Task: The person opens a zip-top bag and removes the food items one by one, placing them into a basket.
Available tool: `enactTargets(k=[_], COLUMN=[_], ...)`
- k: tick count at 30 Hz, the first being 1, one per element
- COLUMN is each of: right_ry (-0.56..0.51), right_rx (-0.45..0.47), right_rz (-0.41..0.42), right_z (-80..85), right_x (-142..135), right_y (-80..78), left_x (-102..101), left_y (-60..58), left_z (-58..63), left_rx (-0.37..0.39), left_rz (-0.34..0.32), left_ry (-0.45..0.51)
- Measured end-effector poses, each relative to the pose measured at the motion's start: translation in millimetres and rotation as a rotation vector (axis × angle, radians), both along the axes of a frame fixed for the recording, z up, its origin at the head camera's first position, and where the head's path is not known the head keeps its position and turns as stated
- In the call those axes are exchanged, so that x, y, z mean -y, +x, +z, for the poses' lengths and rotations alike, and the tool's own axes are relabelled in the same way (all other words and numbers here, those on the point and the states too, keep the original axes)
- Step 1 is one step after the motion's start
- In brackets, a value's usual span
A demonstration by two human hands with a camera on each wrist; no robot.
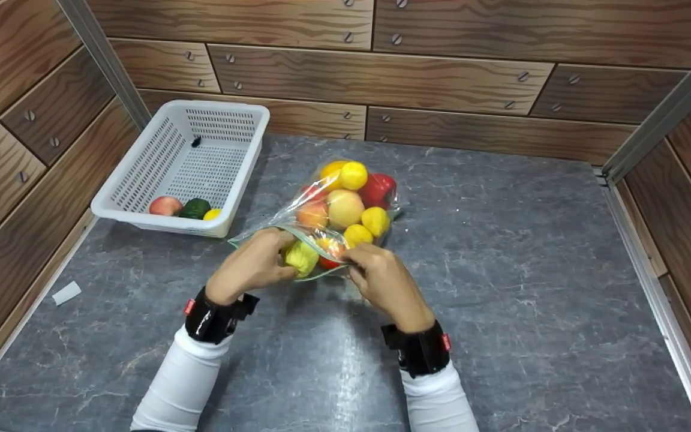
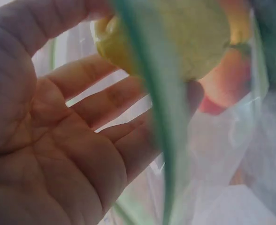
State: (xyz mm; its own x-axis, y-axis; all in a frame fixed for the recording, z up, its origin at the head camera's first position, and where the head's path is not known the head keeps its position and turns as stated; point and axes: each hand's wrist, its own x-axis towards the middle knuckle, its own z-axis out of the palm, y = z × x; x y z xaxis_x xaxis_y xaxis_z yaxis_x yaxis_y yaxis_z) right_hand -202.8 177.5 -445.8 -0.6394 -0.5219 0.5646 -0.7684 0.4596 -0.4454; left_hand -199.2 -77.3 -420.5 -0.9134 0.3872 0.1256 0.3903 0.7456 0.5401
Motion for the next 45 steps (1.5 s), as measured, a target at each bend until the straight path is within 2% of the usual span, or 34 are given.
enactTargets(k=[5,10,15,22,28,34,38,41,45], right_ry=[-0.004,0.000,0.004,0.005,0.009,0.004,0.008,0.013,0.015], right_rx=[-0.003,0.006,0.011,0.030,0.019,0.022,0.029,0.034,0.039], right_rz=[-0.007,-0.011,-0.019,-0.019,-0.028,-0.013,-0.016,-0.020,-0.021], right_z=[-0.4,-0.3,-0.6,-1.6,-0.6,2.8,4.4,4.7,4.6], right_x=[-1.4,-2.9,-3.6,-2.5,-2.0,-1.3,-1.6,-1.7,-1.6], right_y=[-0.1,0.2,0.7,1.6,1.5,1.8,2.6,2.9,2.8], left_x=[6.8,17.6,33.9,62.7,86.3,105.9,114.0,117.4,119.9], left_y=[8.0,14.6,18.1,23.1,26.5,28.3,26.9,24.0,17.9], left_z=[13.6,24.3,30.9,34.9,37.3,49.4,59.4,64.5,67.9], left_rx=[-0.013,-0.034,-0.001,0.051,0.055,0.064,0.054,0.025,0.007], left_rz=[-0.041,-0.109,-0.141,-0.163,-0.208,-0.233,-0.189,-0.094,0.065], left_ry=[-0.007,0.043,0.104,0.232,0.378,0.499,0.568,0.581,0.586])
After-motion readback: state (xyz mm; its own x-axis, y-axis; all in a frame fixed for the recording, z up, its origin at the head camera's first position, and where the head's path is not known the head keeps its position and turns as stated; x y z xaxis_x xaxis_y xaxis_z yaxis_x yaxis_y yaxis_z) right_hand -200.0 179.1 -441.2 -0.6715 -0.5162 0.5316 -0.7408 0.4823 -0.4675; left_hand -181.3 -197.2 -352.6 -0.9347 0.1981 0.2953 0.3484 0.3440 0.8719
